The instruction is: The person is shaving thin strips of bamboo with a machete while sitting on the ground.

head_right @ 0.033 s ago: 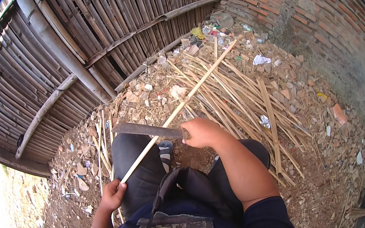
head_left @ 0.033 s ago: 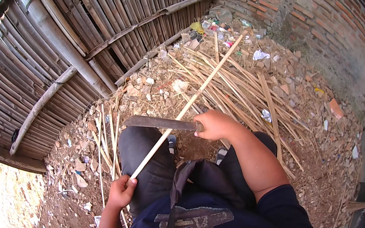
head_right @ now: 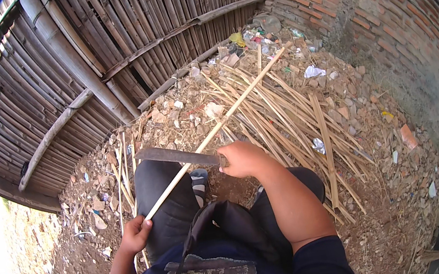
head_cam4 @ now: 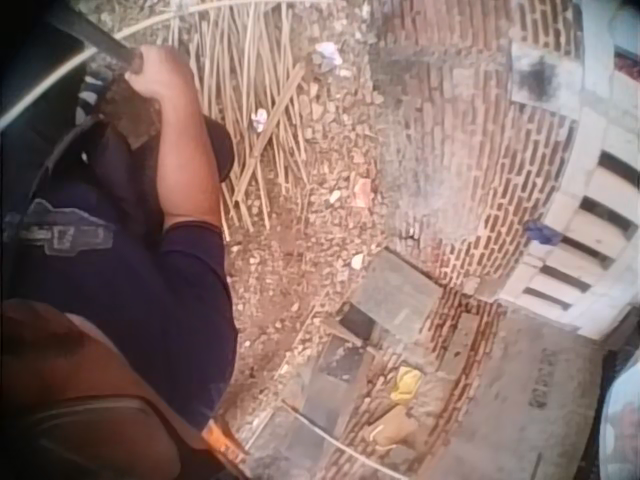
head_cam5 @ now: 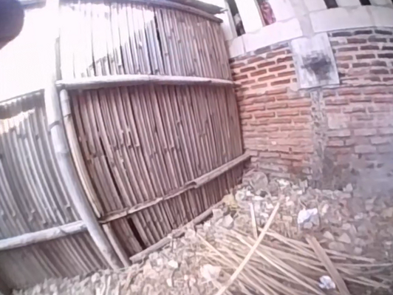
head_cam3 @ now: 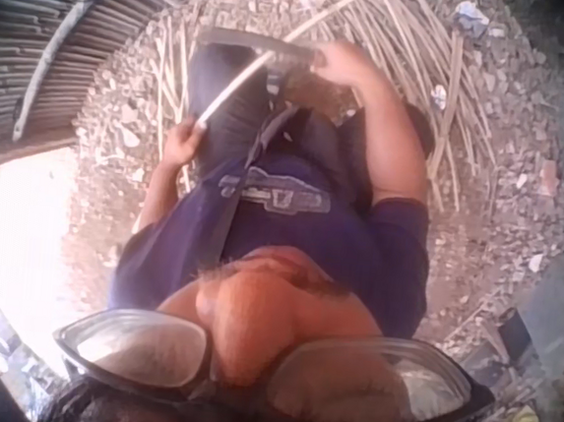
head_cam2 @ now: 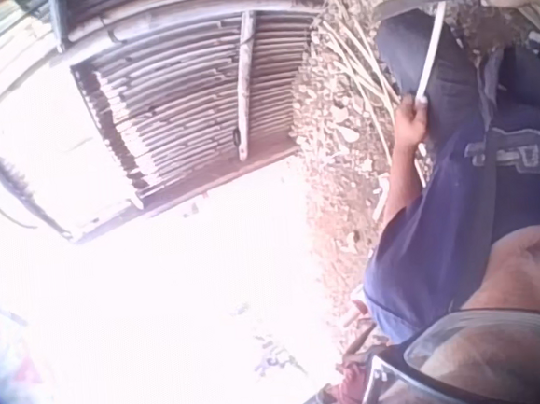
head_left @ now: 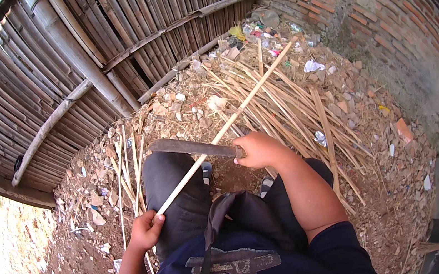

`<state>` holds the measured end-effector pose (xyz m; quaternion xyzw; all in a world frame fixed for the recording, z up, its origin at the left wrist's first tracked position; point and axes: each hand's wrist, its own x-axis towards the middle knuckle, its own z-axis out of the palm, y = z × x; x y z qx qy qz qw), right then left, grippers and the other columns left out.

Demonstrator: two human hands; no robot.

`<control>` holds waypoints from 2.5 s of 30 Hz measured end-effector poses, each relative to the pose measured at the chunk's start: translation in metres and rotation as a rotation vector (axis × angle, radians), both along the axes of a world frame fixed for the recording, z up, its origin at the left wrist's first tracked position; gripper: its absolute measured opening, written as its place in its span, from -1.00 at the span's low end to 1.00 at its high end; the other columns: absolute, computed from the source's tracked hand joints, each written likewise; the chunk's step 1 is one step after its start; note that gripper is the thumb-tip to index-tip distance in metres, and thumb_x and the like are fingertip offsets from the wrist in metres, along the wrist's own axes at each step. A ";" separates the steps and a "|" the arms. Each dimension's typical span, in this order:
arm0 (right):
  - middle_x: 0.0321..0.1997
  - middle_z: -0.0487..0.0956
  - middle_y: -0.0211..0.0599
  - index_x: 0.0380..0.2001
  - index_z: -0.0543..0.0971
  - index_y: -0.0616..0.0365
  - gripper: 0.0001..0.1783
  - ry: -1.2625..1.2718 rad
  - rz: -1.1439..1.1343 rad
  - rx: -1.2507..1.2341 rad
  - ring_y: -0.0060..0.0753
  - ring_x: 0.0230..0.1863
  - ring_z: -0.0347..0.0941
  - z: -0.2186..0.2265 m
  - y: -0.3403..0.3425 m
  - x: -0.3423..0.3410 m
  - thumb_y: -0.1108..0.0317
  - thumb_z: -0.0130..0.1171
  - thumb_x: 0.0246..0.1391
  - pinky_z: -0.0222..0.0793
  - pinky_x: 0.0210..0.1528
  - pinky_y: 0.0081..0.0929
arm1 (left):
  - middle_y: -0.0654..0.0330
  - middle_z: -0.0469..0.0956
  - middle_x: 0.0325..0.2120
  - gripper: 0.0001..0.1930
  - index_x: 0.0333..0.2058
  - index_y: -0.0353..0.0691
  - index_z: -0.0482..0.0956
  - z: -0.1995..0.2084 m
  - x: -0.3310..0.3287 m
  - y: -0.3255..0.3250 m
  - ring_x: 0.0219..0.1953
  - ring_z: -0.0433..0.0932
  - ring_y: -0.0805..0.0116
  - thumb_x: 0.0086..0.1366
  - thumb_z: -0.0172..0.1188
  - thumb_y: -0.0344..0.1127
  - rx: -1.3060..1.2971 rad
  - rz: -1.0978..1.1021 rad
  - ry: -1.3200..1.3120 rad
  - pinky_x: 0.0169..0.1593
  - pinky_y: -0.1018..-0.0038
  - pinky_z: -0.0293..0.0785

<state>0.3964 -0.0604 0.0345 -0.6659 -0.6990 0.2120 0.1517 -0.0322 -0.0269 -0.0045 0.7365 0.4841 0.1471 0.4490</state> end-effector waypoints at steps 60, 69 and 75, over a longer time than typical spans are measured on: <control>-0.15 0.69 0.04 -0.10 0.66 0.10 -0.57 -0.026 -0.010 -0.225 0.15 -0.04 0.62 0.013 0.005 -0.005 0.08 0.39 0.02 0.54 0.01 -0.04 | 0.34 0.37 -0.72 -0.62 -0.52 -0.26 0.49 -0.003 -0.001 0.007 -0.58 0.26 0.57 0.42 0.29 -0.15 0.047 -0.035 0.020 -0.51 0.41 0.23; -0.30 0.67 0.04 -0.17 0.67 0.11 -0.61 -0.007 0.009 -0.159 0.13 -0.17 0.63 0.001 0.004 -0.002 0.10 0.43 0.01 0.51 -0.10 -0.07 | 0.32 0.36 -0.73 -0.60 -0.53 -0.27 0.48 -0.008 -0.003 0.008 -0.59 0.25 0.56 0.42 0.30 -0.14 0.035 -0.037 -0.006 -0.52 0.41 0.23; -0.29 0.67 0.05 -0.13 0.67 0.12 -0.57 0.005 0.018 -0.116 0.16 -0.15 0.63 -0.006 0.004 0.000 0.10 0.44 0.00 0.51 -0.08 -0.06 | 0.35 0.36 -0.72 -0.60 -0.53 -0.27 0.48 -0.007 -0.003 0.008 -0.58 0.25 0.58 0.42 0.29 -0.13 0.047 -0.042 0.001 -0.52 0.42 0.22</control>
